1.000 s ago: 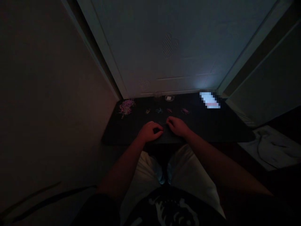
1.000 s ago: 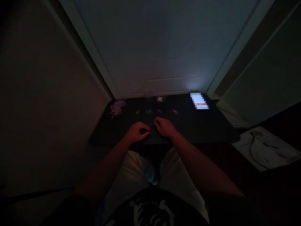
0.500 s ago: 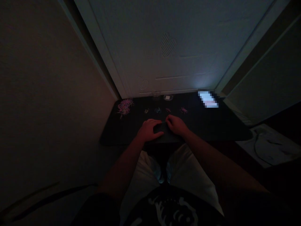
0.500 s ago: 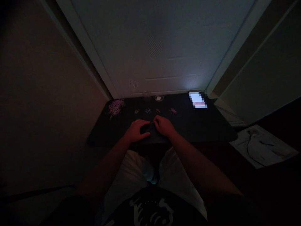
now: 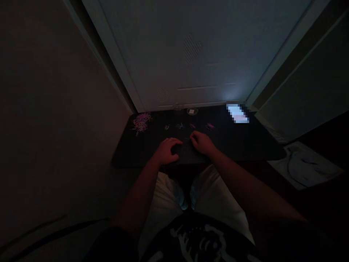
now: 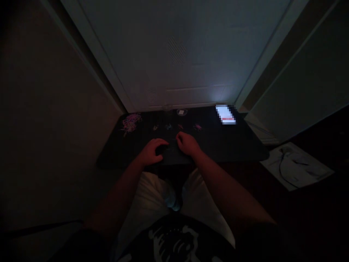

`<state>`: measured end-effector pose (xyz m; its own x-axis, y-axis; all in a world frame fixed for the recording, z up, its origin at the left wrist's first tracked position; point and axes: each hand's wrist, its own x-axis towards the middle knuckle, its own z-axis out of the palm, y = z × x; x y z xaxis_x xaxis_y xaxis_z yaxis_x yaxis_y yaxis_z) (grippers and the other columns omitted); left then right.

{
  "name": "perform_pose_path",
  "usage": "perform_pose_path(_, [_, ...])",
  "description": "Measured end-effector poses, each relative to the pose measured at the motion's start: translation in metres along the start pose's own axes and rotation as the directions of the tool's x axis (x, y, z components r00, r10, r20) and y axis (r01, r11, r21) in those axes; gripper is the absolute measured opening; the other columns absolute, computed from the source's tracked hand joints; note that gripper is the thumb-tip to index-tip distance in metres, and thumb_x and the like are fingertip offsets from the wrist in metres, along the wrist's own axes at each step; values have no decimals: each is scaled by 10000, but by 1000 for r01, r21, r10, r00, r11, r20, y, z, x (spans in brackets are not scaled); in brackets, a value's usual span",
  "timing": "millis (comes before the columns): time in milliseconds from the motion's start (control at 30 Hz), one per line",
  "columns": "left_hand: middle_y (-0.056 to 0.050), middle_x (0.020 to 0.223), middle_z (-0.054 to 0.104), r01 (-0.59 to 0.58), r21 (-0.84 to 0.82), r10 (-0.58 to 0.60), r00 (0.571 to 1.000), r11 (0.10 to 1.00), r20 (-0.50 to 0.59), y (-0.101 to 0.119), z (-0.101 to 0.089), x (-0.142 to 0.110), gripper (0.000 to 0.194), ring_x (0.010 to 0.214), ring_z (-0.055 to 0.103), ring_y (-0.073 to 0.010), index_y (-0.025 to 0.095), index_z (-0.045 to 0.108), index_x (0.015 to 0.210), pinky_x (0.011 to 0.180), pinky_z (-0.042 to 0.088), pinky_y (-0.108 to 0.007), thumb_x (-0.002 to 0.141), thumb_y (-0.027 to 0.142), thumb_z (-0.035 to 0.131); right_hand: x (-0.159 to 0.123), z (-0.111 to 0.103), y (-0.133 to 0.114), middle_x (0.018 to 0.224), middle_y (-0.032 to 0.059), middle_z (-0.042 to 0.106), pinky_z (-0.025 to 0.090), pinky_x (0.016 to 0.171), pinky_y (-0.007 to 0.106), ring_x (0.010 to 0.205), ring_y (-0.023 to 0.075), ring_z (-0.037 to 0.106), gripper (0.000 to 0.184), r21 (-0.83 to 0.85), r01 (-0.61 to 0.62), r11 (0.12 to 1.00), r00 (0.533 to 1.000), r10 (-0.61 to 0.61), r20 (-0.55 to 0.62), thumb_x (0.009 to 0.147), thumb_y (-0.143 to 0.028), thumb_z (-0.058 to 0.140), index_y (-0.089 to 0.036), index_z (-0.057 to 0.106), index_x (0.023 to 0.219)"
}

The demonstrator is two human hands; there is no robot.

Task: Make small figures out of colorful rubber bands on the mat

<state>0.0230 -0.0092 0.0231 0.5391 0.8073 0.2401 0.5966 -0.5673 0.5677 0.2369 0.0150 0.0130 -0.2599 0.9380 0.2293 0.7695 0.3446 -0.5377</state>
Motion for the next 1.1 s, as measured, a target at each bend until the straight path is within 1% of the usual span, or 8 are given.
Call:
perform_pose_path(100, [-51, 1149, 580, 22, 53, -23, 1000, 998, 14, 0, 3, 2, 445, 1070, 510, -228, 231, 609, 1112, 966, 378, -385, 667, 215, 602, 1, 1, 1, 779, 32, 638, 362, 617, 246, 686, 148, 552, 125, -4, 1, 1000, 1000, -1, 0, 816, -231, 458, -192, 574, 842])
perform_pose_path(200, [-45, 1064, 607, 67, 75, -65, 998, 995, -27, -1, 9, 5, 288, 1010, 536, -208, 242, 657, 1020, 922, 402, -368, 746, 281, 575, 1, 2, 2, 760, 31, 637, 355, 601, 245, 666, 147, 547, 120, -14, 7, 1000, 1000, -7, 2, 812, -232, 465, -194, 575, 836])
perform_pose_path(300, [-38, 954, 628, 106, 88, -101, 993, 990, -62, -2, 15, 8, 202, 920, 560, -193, 242, 679, 923, 851, 428, -343, 778, 323, 563, 2, 2, 4, 770, 35, 641, 353, 606, 246, 679, 150, 551, 124, -21, 15, 1000, 1000, -15, -2, 816, -239, 461, -193, 576, 824])
perform_pose_path(467, [-32, 836, 625, 183, 136, -172, 981, 974, -94, 4, 21, 13, 162, 787, 564, -171, 228, 670, 832, 742, 439, -306, 801, 330, 548, 2, 2, 4, 768, 32, 639, 350, 608, 246, 681, 151, 552, 129, -24, 6, 1000, 1000, -6, 7, 814, -242, 458, -193, 577, 827])
perform_pose_path(633, [-46, 844, 622, 212, 183, -192, 974, 960, -120, 6, 22, 14, 151, 797, 563, -172, 202, 647, 815, 762, 438, -306, 817, 299, 531, 2, 2, 4, 767, 28, 637, 347, 608, 247, 679, 150, 548, 128, -30, -14, 999, 1000, 15, 13, 806, -235, 462, -198, 581, 832])
perform_pose_path(767, [-53, 865, 622, 206, 145, -188, 973, 968, -131, 6, 21, 15, 161, 817, 562, -175, 185, 625, 821, 783, 436, -312, 838, 278, 495, 2, 2, 4, 767, 30, 634, 344, 609, 245, 681, 149, 543, 120, -33, -2, 999, 1000, 3, 7, 801, -233, 466, -195, 578, 823])
perform_pose_path(900, [-56, 876, 621, 200, 123, -184, 975, 972, -128, 11, 18, 17, 195, 833, 562, -169, 172, 617, 842, 789, 442, -304, 855, 290, 461, 2, 2, 4, 761, 28, 630, 344, 604, 239, 667, 141, 540, 117, -14, -4, 1000, 1000, 4, -1, 798, -229, 470, -189, 577, 822])
perform_pose_path(1100, [-36, 856, 623, 91, 106, -87, 995, 990, -39, 17, 15, 20, 195, 859, 560, -169, 197, 643, 848, 812, 441, -304, 837, 306, 482, 3, 3, 4, 745, 25, 625, 347, 608, 237, 672, 140, 544, 107, 16, 4, 1000, 1000, -3, -18, 791, -206, 473, -182, 575, 812])
